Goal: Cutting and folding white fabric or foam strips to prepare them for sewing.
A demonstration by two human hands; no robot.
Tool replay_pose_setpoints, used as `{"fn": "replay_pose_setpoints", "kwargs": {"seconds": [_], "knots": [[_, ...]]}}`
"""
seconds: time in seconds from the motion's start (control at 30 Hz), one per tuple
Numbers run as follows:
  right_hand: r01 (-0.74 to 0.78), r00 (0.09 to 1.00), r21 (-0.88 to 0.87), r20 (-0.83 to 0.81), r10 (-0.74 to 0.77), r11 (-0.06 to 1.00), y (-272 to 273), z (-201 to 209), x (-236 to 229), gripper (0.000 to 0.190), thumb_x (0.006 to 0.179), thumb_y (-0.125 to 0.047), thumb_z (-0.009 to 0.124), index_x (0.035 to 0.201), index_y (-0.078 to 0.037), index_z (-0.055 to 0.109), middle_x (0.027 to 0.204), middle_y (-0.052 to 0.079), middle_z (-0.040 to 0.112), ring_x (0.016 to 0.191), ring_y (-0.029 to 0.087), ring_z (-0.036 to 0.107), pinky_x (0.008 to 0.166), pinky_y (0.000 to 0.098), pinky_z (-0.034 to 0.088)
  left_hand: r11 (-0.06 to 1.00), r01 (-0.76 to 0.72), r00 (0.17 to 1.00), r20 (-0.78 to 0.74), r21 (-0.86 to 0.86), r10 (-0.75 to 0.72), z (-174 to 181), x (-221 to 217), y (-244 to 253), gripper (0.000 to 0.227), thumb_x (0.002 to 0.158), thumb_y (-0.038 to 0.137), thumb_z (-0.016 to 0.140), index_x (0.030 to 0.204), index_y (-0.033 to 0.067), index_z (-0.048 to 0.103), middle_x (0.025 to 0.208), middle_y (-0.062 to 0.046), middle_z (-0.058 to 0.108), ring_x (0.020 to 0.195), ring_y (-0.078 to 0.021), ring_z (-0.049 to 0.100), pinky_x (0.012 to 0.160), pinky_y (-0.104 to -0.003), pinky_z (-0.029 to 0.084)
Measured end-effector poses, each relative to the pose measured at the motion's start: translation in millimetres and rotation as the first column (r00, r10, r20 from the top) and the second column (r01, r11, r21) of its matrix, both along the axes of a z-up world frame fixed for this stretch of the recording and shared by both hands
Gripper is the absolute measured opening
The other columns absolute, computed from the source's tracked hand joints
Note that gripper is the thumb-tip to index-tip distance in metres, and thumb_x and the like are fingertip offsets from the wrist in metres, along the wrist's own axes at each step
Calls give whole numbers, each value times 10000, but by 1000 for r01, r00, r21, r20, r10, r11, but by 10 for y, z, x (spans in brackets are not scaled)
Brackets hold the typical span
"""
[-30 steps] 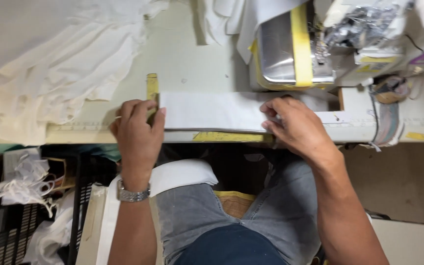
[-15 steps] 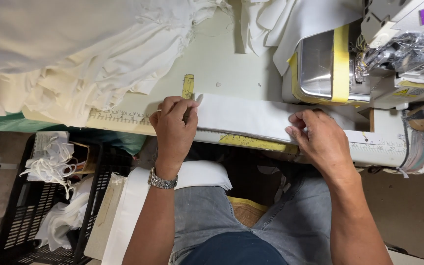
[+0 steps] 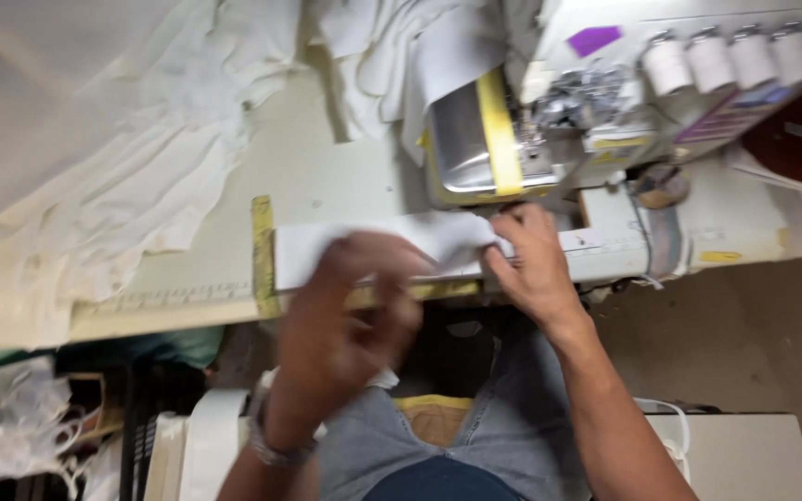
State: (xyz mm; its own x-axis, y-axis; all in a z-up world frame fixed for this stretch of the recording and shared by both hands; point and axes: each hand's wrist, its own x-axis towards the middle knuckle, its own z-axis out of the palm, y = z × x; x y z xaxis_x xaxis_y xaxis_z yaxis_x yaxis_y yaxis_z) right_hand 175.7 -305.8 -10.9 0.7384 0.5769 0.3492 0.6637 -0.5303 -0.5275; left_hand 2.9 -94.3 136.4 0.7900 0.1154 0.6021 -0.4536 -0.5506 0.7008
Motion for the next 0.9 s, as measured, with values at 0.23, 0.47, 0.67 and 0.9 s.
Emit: {"fn": "replay_pose_setpoints", "kwargs": {"seconds": [0.23,0.47,0.67,0.9], "knots": [[332,825,600,-558,84,728,-519,-2,385,219,1016,-102,659,1222,-73,589,1094,50,648,972,137,629,916,366,572,917,-366,906,287,157,312,-390,1165,441,180,928,-107,570,1090,-59,629,935,-251,640,830,-478,672,774,-510,536],[378,780,634,-611,137,675,-291,450,272,241,1015,-143,652,1224,-59,567,922,73,691,705,101,685,539,232,571,788,-113,983,182,606,1,-739,1461,-329,208,985,260,618,1183,220,667,1090,-37,532,985,-302,606,810,-415,472],[380,808,641,-581,98,667,-326,397,371,259,1021,-152,655,1233,-38,560,825,71,661,590,84,632,497,184,542,764,-193,978,183,616,99,-710,1606,-339,90,967,299,636,1007,235,684,984,0,452,915,-277,566,750,-401,435],[378,877,637,-478,-40,672,-280,289,488,220,1035,-112,647,1222,-37,559,770,70,641,548,106,633,468,194,528,825,-164,986,108,542,125,-646,1681,-367,132,971,278,647,1039,203,732,964,-10,508,925,-259,612,781,-411,458]]}}
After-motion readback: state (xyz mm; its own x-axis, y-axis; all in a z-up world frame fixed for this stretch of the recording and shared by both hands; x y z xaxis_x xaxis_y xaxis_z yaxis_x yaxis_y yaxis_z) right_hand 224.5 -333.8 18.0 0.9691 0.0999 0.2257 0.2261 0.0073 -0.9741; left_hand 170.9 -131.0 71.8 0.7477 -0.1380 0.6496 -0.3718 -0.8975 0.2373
